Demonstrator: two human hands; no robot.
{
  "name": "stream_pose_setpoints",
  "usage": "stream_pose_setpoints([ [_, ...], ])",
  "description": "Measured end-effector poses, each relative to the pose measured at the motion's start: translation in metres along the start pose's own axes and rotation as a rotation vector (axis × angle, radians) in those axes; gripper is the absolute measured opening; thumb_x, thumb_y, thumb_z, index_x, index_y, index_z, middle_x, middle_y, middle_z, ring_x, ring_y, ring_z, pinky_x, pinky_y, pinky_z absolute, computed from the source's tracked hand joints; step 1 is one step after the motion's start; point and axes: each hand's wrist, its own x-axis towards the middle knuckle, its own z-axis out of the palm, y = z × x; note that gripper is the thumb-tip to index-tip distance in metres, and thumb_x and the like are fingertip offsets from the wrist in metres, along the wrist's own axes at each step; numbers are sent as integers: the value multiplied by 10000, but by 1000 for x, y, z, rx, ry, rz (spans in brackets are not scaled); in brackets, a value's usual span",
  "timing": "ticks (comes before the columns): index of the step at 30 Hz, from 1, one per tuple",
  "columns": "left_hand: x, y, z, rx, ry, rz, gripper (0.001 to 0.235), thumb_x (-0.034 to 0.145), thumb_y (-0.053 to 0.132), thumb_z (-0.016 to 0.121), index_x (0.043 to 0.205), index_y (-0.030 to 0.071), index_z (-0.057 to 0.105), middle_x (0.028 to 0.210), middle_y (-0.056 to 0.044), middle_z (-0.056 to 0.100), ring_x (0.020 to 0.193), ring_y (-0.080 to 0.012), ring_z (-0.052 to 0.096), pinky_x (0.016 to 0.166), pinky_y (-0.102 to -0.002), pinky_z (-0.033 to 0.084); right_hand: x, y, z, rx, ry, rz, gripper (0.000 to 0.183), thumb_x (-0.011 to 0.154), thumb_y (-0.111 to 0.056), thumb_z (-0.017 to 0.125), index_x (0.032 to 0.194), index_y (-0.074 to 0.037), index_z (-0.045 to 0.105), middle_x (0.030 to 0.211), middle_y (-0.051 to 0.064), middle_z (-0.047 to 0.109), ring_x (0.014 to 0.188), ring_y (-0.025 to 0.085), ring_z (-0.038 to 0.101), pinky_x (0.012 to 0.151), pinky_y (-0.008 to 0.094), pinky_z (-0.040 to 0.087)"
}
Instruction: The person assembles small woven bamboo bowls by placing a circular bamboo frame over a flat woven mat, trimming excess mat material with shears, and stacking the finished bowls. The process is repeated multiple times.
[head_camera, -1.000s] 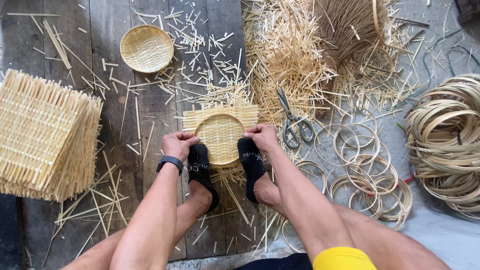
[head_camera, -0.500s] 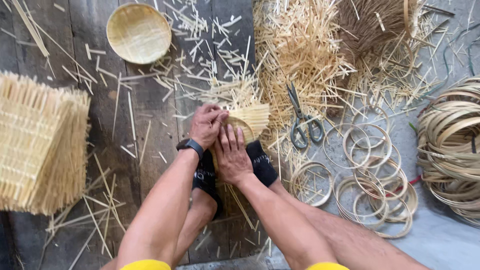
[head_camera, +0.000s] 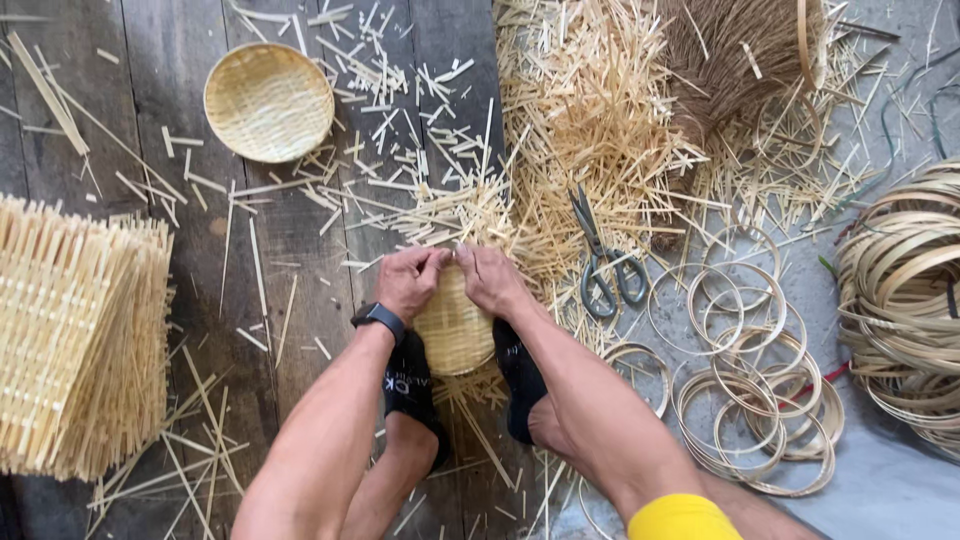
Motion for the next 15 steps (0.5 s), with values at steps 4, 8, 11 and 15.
stream_pose_setpoints([
  [4, 4, 1, 2, 66, -46, -257, 193, 931, 261, 739, 923, 84, 816, 745, -89, 758, 631, -181, 674, 587, -325, 519, 19, 23, 14, 141, -46, 1, 510, 1088, -390, 296, 1029, -4, 623, 936, 226, 692, 892, 356, 647, 861, 466, 498],
  [8, 8, 15, -7, 2, -116, -266, 213, 927, 293, 762, 1022, 108, 807, 848, -75, 769, 724, -137, 677, 657, -305, 537, 20, 24, 5, 60, -102, 37, 409, 1083, -306, 379, 975, 3, 624, 920, 230, 684, 899, 366, 646, 855, 453, 507],
  [11, 5, 43, -21, -75, -258, -287, 350, 814, 283, 846, 1121, 134, 767, 954, -41, 773, 810, -88, 698, 720, -273, 575, -5, 11, -48, -4, 33, -224, 217, 955, -117, 447, 1016, -56, 646, 969, 171, 686, 947, 324, 639, 869, 435, 508],
  [15, -23, 83, -28, 46, -152, 22, 388, 729, 193, 889, 1064, 75, 733, 865, -73, 718, 753, -158, 667, 696, -328, 578, -76, 9, -192, -619, -28, -215, 404, 1034, -299, 351, 1010, -43, 663, 917, 146, 622, 933, 313, 581, 885, 486, 482],
])
